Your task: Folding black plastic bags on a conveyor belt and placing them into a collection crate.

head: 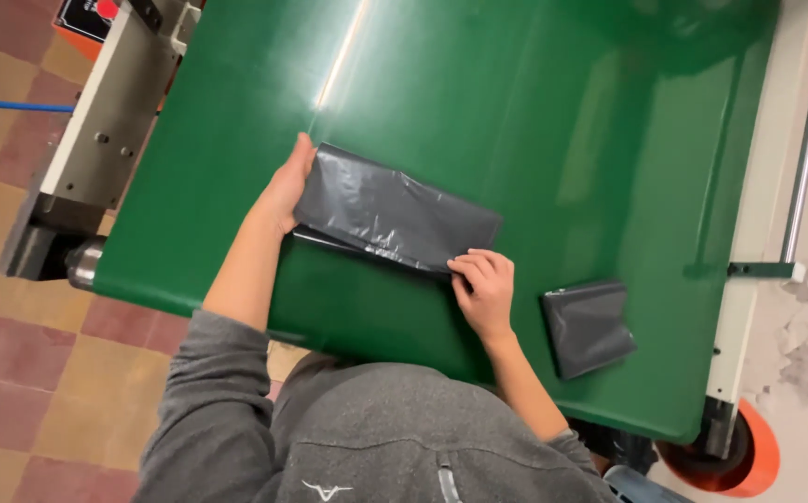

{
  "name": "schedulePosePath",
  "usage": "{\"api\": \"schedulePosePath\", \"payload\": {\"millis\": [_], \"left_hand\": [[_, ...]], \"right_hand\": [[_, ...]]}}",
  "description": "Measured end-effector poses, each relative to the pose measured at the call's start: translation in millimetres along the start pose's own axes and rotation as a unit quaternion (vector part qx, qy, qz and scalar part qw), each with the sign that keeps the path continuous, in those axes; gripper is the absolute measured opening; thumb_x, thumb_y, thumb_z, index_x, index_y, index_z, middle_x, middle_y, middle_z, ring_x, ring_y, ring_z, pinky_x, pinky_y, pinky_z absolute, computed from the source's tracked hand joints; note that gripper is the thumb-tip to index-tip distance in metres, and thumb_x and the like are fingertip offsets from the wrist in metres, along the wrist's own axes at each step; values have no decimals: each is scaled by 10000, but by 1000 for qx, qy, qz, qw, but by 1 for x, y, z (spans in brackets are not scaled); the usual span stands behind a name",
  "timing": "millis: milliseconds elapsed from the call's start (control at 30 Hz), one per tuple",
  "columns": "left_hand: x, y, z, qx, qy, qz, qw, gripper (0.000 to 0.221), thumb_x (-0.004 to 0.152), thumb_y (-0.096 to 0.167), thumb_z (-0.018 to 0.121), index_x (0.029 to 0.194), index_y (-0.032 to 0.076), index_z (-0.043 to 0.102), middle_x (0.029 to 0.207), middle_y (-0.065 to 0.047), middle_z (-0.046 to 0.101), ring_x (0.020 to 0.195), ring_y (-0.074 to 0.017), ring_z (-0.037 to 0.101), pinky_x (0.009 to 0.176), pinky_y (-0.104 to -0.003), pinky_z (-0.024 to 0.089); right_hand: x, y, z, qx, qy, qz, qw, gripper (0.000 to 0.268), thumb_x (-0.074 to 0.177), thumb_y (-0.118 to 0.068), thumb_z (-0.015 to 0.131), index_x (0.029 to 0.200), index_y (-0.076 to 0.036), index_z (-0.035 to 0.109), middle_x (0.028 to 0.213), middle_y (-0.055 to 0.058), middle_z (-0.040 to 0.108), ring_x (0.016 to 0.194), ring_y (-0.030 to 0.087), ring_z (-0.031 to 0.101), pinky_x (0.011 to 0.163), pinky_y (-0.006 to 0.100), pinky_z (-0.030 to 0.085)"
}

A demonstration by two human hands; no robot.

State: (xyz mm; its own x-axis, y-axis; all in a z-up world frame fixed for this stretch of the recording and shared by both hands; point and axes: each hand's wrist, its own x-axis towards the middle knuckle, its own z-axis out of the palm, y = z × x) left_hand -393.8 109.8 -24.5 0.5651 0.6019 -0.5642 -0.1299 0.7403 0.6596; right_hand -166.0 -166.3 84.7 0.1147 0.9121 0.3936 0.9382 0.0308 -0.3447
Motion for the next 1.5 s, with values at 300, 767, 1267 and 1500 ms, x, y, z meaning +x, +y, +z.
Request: {"api": "schedulePosePath", "payload": {"millis": [300, 767, 1267, 1500], "left_hand": [[-137, -10, 18, 743, -25, 522, 417, 354, 818, 314, 799, 1093, 139, 661, 1162, -26, 623, 1213, -250, 581, 950, -460, 502], [-34, -37, 100, 539, -332, -23, 774, 553, 947, 539, 509, 957, 51, 770, 879, -105, 808, 755, -196, 788, 752, -354, 593], [-61, -73, 131, 722, 50, 328, 607, 365, 961, 407, 649, 1026, 53, 591, 974, -135, 661, 879, -380, 668, 647, -515, 541], [-117, -60, 187, 640, -65, 505, 575, 209, 938, 170, 674, 1027, 39, 538, 1020, -161, 554, 945, -399, 603, 686, -489, 511]], "right_hand": [[-20, -25, 12, -118, -2, 28, 993, 356, 726, -16, 705, 1078, -67, 719, 1224, 105, 682, 1286, 369, 561, 1112, 505, 415], [-101, -52, 61, 325, -60, 76, 941, 373, 898, 81, 572, 1241, -20, 678, 1285, 136, 723, 1276, 326, 674, 1155, 425, 462], [-104, 36, 96, 632, 40, 571, 522, 92, 1034, -154, 538, 1037, -105, 615, 924, 32, 701, 710, 135, 664, 631, 302, 567], [-130, 11, 56, 554, 116, 538, 625, 277, 999, -151, 613, 1251, -37, 620, 1103, 87, 715, 886, 181, 698, 697, 329, 572]]}}
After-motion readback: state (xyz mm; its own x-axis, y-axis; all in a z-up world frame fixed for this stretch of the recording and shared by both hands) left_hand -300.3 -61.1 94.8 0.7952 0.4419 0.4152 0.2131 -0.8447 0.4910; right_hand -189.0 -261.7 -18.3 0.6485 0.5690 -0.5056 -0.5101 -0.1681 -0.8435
